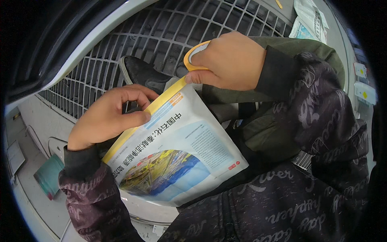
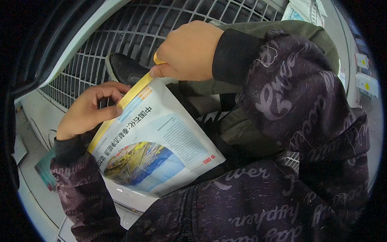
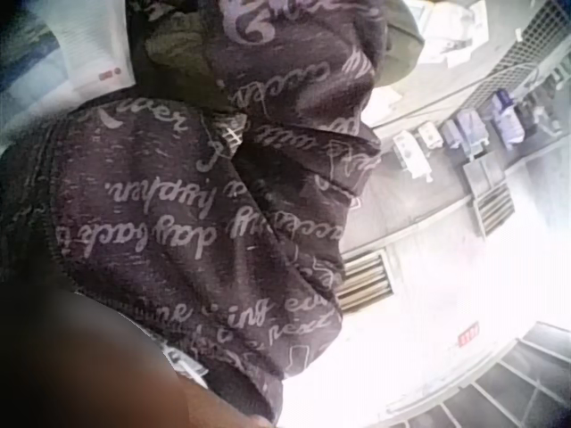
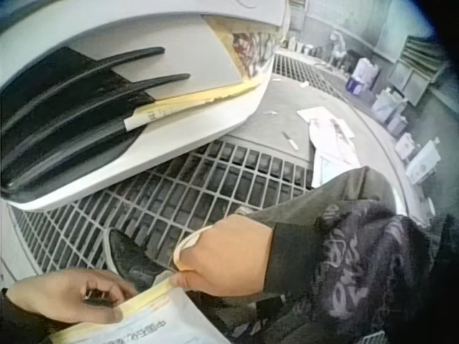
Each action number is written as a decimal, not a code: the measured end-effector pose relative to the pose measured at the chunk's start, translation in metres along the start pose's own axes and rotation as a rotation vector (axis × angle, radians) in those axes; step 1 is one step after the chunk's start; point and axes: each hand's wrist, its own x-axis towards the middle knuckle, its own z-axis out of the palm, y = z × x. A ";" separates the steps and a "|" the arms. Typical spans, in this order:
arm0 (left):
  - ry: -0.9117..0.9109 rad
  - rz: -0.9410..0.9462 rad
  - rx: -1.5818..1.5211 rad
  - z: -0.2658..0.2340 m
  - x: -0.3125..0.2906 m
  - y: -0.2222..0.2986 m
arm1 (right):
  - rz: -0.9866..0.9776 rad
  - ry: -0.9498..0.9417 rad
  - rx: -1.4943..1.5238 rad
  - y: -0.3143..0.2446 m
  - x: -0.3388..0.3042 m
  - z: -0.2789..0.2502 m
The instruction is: The person applies yellow masking tape along the edges of a white car bumper and then covers the lower grille area with newspaper secured by tape. The person works on the bumper while sitting on the floor of a paint booth.
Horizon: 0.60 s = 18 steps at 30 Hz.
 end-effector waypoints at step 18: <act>0.067 0.009 0.222 0.031 0.042 0.014 | -0.046 0.039 0.028 0.000 -0.003 -0.006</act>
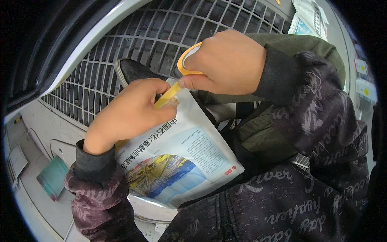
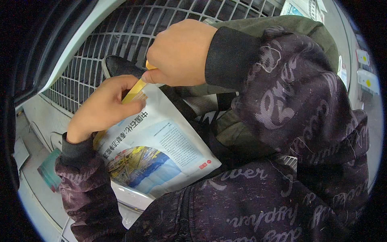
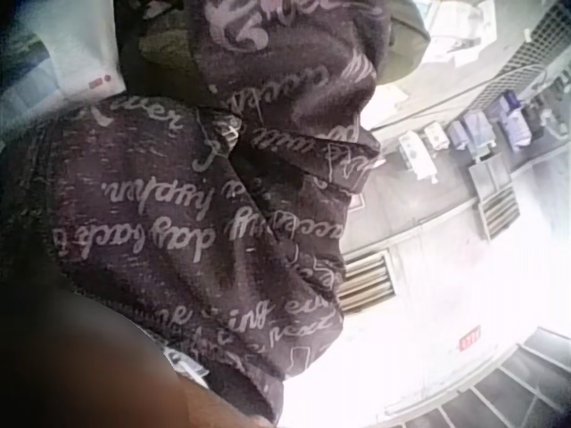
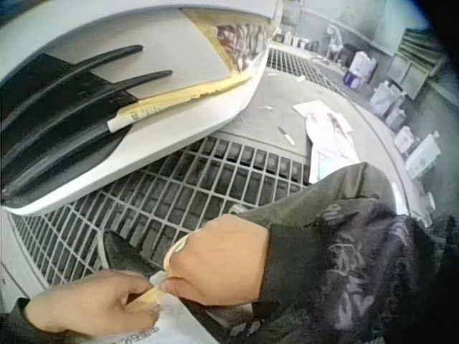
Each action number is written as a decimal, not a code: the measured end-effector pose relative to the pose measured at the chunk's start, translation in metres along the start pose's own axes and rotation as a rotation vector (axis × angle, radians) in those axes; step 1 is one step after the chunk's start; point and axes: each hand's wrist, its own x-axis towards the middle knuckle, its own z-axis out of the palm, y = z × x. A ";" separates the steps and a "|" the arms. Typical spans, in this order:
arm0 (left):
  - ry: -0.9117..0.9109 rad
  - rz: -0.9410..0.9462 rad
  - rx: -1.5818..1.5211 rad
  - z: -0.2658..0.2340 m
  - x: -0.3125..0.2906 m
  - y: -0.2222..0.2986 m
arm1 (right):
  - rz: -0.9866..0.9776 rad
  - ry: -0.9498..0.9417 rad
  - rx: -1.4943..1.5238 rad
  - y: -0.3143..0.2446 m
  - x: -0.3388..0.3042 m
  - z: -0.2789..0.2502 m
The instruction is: The person applies yellow masking tape along the edges of a white car bumper and then covers the lower grille area with newspaper secured by tape. The person works on the bumper while sitting on the floor of a paint booth.
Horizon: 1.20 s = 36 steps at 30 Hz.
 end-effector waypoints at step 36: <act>0.125 0.097 -0.206 0.008 -0.008 0.003 | -0.018 0.036 0.353 0.003 0.000 0.004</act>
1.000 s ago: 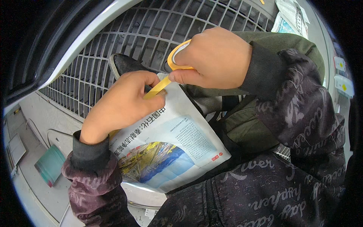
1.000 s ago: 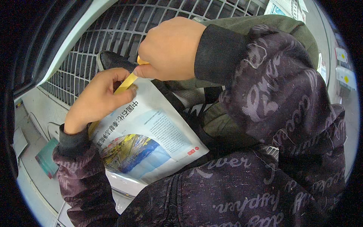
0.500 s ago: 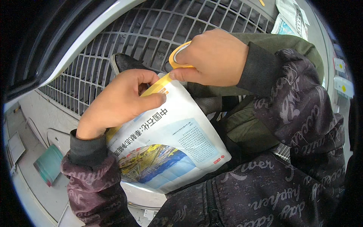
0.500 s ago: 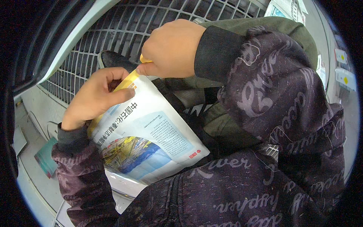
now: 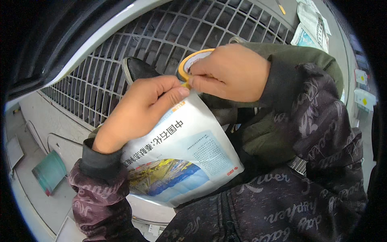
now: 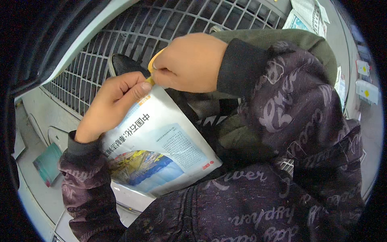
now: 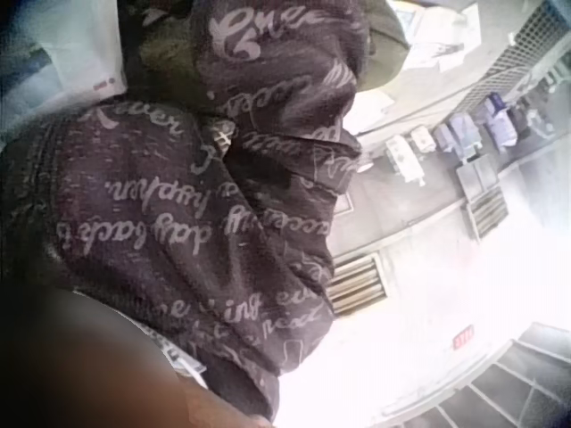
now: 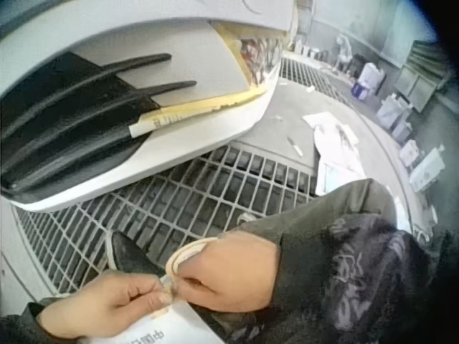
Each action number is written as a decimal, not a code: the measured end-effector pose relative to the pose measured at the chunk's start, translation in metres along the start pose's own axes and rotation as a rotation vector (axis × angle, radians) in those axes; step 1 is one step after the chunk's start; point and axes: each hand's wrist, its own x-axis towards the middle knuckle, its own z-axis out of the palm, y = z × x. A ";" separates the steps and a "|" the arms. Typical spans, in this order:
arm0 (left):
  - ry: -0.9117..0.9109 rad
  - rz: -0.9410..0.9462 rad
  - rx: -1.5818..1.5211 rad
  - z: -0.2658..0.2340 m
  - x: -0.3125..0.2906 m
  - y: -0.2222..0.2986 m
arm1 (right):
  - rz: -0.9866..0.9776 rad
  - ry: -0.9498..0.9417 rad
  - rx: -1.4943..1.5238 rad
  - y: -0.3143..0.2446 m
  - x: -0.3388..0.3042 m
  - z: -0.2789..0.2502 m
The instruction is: The person applies yellow masking tape along the edges of a white car bumper and then covers the lower grille area with newspaper secured by tape. The person works on the bumper while sitting on the floor of a paint booth.
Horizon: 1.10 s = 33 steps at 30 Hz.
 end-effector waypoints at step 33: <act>1.205 0.512 1.352 -0.154 -0.100 -0.025 | 0.392 0.060 0.931 -0.036 0.026 0.018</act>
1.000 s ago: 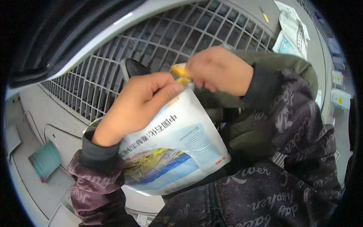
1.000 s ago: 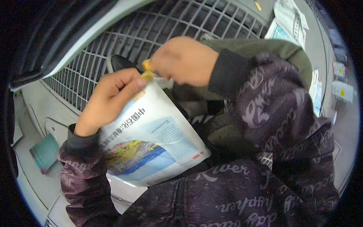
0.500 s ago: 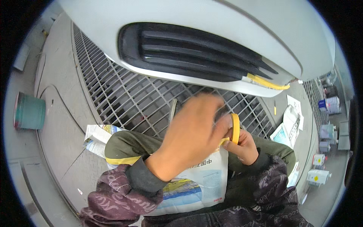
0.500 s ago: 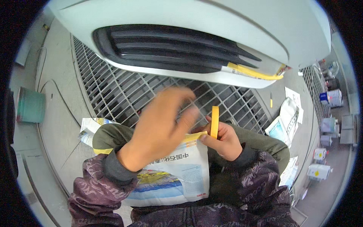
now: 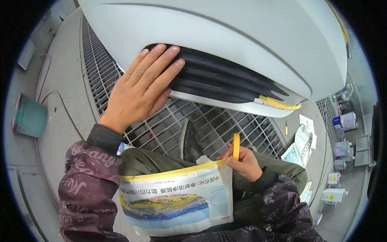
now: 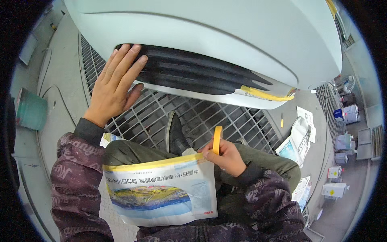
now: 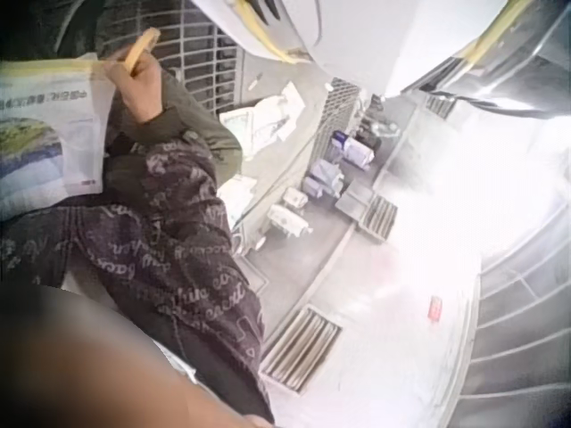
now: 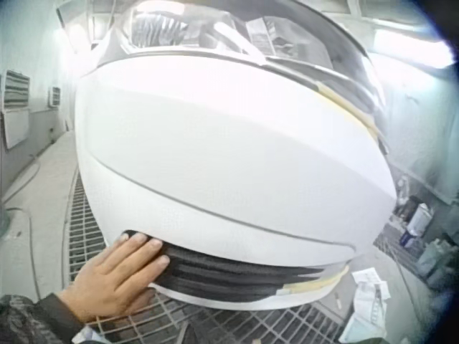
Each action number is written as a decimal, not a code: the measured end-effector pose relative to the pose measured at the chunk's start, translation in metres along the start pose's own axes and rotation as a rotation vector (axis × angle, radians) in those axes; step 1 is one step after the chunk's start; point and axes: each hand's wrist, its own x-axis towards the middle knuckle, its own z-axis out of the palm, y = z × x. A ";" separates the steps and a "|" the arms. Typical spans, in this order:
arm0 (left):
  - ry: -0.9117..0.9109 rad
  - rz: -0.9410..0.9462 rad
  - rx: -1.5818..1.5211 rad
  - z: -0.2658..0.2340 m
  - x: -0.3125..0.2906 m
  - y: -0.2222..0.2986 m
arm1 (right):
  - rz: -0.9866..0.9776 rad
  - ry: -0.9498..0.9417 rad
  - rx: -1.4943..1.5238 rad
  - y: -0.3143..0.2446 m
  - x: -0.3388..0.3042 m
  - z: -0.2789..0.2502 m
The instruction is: The person applies yellow masking tape along the edges of a white car bumper and then covers the lower grille area with newspaper secured by tape. The person works on the bumper while sitting on the floor of a paint booth.
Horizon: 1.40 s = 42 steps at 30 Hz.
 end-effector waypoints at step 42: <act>-0.507 -0.834 -0.389 -0.063 -0.047 -0.005 | -0.683 -0.096 -0.809 -0.167 -0.105 0.078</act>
